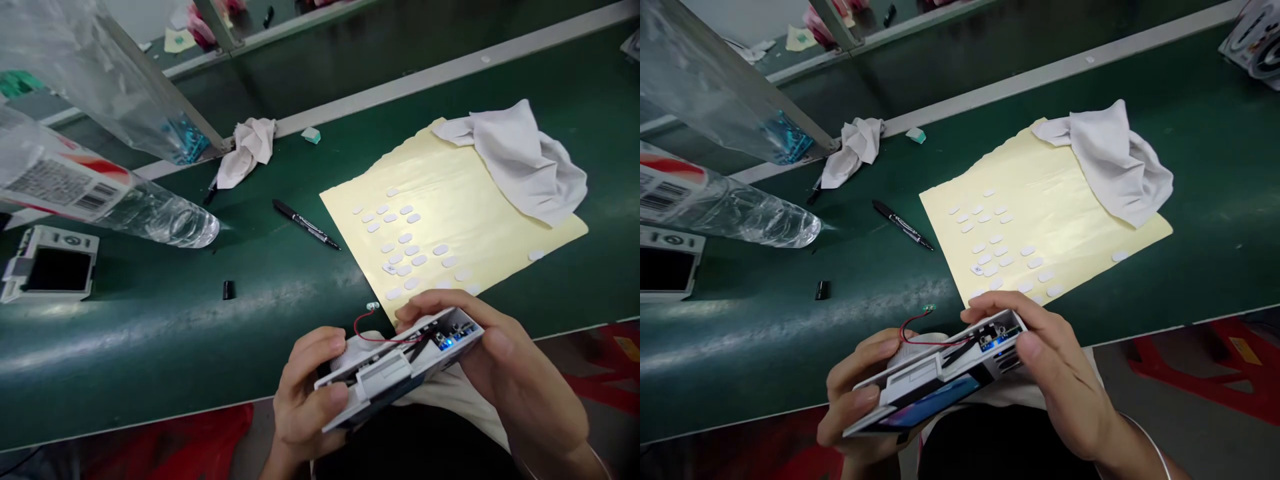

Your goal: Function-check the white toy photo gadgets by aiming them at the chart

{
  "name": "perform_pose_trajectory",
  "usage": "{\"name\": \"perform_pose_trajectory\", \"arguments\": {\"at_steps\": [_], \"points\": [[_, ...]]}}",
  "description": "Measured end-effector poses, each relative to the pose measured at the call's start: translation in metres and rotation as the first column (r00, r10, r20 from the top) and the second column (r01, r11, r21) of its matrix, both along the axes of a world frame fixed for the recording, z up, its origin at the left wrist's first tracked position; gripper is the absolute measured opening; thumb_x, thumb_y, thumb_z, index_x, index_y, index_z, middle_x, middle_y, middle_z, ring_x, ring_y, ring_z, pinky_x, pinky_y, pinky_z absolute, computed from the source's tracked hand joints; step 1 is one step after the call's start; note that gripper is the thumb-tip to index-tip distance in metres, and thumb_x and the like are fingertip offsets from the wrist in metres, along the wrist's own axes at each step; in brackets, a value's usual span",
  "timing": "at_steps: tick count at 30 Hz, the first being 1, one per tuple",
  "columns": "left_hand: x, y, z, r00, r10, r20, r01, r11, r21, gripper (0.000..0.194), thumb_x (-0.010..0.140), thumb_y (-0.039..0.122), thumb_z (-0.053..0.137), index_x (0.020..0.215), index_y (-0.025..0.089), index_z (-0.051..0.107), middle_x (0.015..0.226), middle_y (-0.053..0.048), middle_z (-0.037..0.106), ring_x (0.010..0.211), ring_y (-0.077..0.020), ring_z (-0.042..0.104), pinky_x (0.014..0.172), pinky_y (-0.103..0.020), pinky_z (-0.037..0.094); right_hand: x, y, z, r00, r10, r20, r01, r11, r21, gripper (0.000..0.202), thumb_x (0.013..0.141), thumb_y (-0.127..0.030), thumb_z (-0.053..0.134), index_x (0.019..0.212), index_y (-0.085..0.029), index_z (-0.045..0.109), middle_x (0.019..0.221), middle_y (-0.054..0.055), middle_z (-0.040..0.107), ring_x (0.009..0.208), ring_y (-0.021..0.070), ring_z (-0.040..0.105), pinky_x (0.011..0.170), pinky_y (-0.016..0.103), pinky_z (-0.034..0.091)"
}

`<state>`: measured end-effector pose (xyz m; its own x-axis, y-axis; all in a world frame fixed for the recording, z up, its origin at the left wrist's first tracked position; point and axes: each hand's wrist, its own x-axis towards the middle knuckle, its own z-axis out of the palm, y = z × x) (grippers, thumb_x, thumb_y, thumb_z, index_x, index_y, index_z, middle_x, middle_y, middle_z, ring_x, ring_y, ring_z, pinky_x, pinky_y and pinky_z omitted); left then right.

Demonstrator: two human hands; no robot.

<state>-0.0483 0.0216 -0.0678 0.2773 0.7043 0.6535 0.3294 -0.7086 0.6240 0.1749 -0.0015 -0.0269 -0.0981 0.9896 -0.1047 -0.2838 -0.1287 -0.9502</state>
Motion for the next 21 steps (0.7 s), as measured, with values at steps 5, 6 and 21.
{"name": "perform_pose_trajectory", "arguments": {"at_steps": [5, 6, 21], "points": [[0.007, 0.004, 0.007, 0.994, -0.102, -0.034, 0.106, 0.981, 0.160, 0.056, 0.082, 0.004, 0.062, 0.132, 0.022, 0.045, 0.140, -0.003, 0.052, 0.117, -0.0204, 0.057, 0.095, -0.034, 0.055, -0.007, 0.001, 0.004, 0.994, -0.040, 0.102, 0.036, 0.998, 0.042, 0.018, 0.090, -0.041, 0.061, 0.106, -0.032, 0.062, 0.097, -0.001, 0.064, 0.090, 0.0170, 0.060, 0.075, 0.022, 0.048], [0.007, 0.003, 0.007, 0.995, -0.091, -0.037, 0.096, 0.978, 0.184, 0.049, 0.083, 0.005, 0.061, 0.127, 0.022, 0.049, 0.140, -0.003, 0.052, 0.116, -0.0204, 0.058, 0.093, -0.034, 0.056, -0.008, 0.001, 0.005, 0.996, -0.029, 0.089, 0.025, 0.999, 0.044, 0.017, 0.090, -0.042, 0.060, 0.104, -0.032, 0.061, 0.096, -0.001, 0.062, 0.089, 0.0173, 0.059, 0.073, 0.023, 0.047], [0.000, -0.015, 0.022, 0.985, -0.114, -0.127, 0.144, 0.954, 0.261, 0.017, 0.084, 0.002, 0.056, 0.083, 0.020, 0.055, 0.143, 0.000, 0.051, 0.118, -0.0203, 0.059, 0.086, -0.036, 0.061, -0.010, -0.004, -0.004, 0.988, 0.036, -0.150, -0.032, 0.999, 0.027, 0.018, 0.077, -0.018, 0.058, 0.093, -0.025, 0.060, 0.088, 0.001, 0.054, 0.078, 0.0186, 0.045, 0.068, 0.029, 0.033]]}}
